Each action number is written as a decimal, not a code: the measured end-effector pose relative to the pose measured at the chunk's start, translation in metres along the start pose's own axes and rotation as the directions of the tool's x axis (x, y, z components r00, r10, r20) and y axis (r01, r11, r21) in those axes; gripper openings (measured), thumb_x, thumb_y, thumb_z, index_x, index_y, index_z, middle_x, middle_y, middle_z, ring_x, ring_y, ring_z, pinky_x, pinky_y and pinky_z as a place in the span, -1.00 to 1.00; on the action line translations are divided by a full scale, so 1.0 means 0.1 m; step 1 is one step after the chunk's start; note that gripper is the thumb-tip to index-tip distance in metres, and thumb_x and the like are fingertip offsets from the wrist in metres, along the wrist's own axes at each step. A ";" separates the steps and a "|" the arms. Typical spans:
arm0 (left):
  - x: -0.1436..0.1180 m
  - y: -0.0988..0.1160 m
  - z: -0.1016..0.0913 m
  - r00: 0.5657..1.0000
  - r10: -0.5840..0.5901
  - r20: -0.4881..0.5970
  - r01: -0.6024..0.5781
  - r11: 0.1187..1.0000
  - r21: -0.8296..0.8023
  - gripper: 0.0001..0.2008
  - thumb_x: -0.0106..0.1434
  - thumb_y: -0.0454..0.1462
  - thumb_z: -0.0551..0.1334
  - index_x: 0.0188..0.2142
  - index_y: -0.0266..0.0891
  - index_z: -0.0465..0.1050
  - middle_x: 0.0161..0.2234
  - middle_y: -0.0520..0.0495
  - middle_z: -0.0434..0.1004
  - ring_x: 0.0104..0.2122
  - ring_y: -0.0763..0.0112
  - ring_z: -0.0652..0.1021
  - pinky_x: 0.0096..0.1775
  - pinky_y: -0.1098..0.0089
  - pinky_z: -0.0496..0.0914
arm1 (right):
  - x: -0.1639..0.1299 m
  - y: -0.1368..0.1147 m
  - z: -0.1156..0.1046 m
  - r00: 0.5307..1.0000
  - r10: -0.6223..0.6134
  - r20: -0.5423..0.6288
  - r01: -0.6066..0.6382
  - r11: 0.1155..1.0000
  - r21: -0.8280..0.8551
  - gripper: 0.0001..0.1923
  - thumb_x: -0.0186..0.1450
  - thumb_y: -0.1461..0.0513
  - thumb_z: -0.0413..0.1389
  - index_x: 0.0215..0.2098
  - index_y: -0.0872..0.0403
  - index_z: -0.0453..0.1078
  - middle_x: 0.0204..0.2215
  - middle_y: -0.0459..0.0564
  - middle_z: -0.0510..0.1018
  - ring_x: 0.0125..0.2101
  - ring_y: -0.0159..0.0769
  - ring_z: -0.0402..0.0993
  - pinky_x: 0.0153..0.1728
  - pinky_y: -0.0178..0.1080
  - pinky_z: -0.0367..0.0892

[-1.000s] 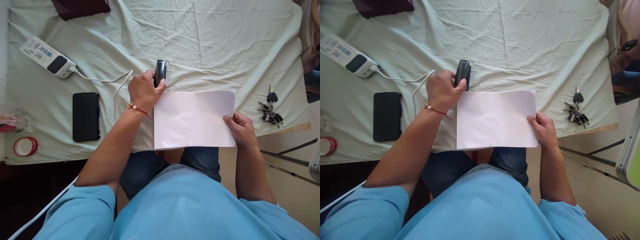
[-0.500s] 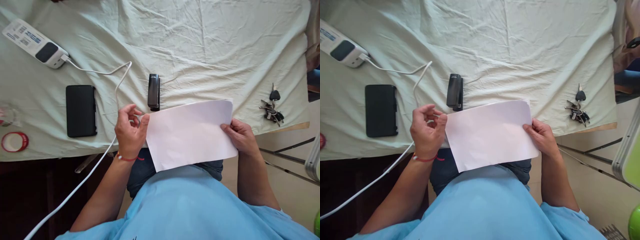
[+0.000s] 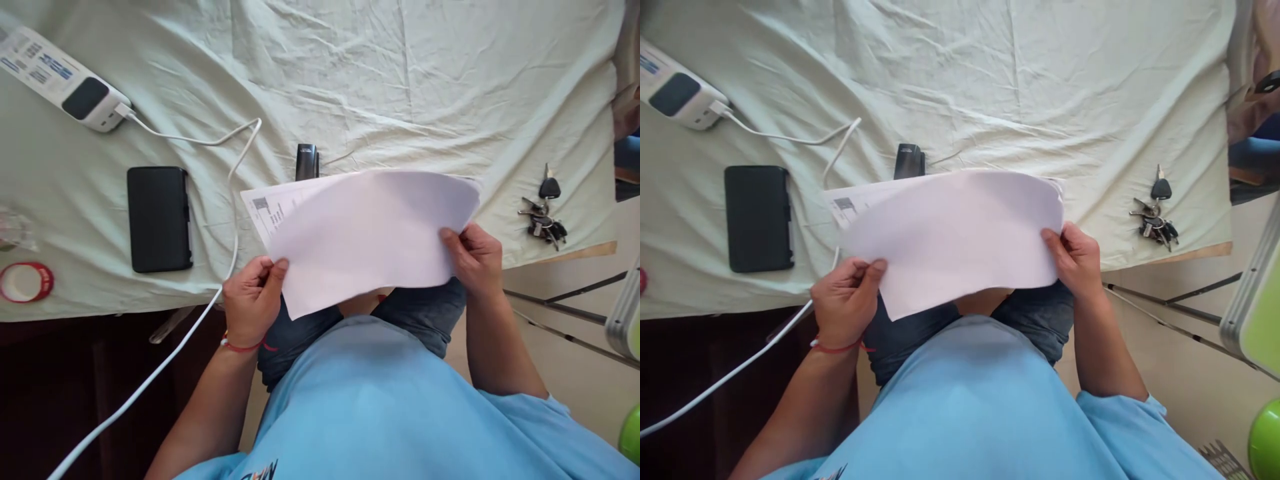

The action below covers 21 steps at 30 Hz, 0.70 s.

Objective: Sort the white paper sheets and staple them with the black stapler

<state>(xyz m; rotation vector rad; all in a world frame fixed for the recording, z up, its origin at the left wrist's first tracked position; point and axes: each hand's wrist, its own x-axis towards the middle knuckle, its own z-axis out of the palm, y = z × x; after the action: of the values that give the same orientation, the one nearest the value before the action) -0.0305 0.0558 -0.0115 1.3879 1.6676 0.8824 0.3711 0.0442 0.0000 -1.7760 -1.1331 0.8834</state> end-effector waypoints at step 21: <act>0.25 0.01 0.15 0.997 0.075 -0.026 -0.073 0.996 0.059 -0.62 0.43 0.04 0.37 -0.41 -0.13 0.54 -0.59 0.09 0.39 -0.54 0.41 0.37 -0.40 0.30 0.22 | 0.24 0.19 0.25 0.951 -0.203 -0.235 0.159 0.968 -0.193 -0.27 0.52 -0.39 0.22 -0.42 -0.09 0.10 -0.49 -0.20 0.11 -0.41 -0.33 0.02 -0.33 -0.15 0.05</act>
<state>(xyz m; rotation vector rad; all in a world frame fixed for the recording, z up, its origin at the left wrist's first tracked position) -0.0194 0.0814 -0.0204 1.4913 1.6846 0.9058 0.3638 0.0685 -0.0305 -1.8274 -1.2086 0.4445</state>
